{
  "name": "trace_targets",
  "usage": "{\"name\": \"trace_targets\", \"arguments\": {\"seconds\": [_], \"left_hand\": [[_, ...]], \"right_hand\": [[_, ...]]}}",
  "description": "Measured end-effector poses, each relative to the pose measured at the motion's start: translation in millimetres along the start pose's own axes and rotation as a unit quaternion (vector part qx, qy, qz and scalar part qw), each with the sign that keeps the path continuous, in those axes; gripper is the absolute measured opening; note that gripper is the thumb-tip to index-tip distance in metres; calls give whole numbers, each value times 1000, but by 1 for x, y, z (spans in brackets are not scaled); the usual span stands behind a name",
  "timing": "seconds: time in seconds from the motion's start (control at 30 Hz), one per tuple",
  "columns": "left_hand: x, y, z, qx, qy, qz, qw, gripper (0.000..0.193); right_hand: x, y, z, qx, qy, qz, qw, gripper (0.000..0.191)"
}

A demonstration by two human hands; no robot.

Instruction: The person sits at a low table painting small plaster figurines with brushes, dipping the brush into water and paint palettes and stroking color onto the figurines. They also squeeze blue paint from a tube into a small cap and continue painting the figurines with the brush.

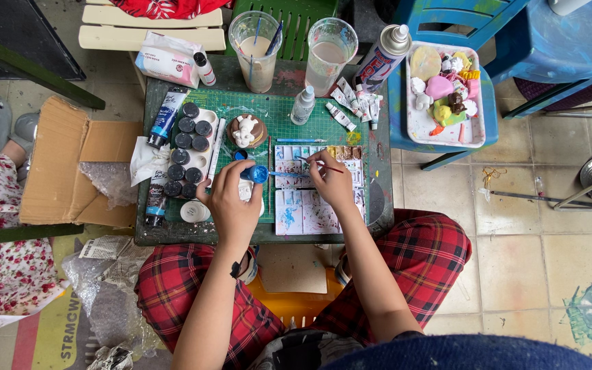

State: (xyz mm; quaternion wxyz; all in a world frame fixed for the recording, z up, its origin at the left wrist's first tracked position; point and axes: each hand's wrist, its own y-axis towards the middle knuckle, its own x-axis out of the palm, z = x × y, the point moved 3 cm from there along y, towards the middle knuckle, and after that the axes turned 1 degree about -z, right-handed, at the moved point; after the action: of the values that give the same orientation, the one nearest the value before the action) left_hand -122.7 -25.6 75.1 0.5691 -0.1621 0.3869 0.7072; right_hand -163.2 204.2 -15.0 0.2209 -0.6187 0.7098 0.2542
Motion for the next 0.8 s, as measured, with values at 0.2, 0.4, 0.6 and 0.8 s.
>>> {"name": "trace_targets", "arguments": {"seconds": [0.2, 0.4, 0.6, 0.8], "left_hand": [[-3, 1, 1, 2, -1, 8, 1000, 39], [-3, 1, 4, 11, -14, 18, 1000, 39], [2, 3, -17, -107, -249, 44, 962, 35], [-16, 10, -34, -127, -368, 109, 915, 36]], "right_hand": [[2, 1, 4, 12, -14, 1, 1000, 11], [4, 6, 4, -12, -23, 4, 1000, 12], [0, 3, 7, 4, -23, 4, 1000, 12], [-4, 5, 14, -16, 66, -4, 998, 12]]}}
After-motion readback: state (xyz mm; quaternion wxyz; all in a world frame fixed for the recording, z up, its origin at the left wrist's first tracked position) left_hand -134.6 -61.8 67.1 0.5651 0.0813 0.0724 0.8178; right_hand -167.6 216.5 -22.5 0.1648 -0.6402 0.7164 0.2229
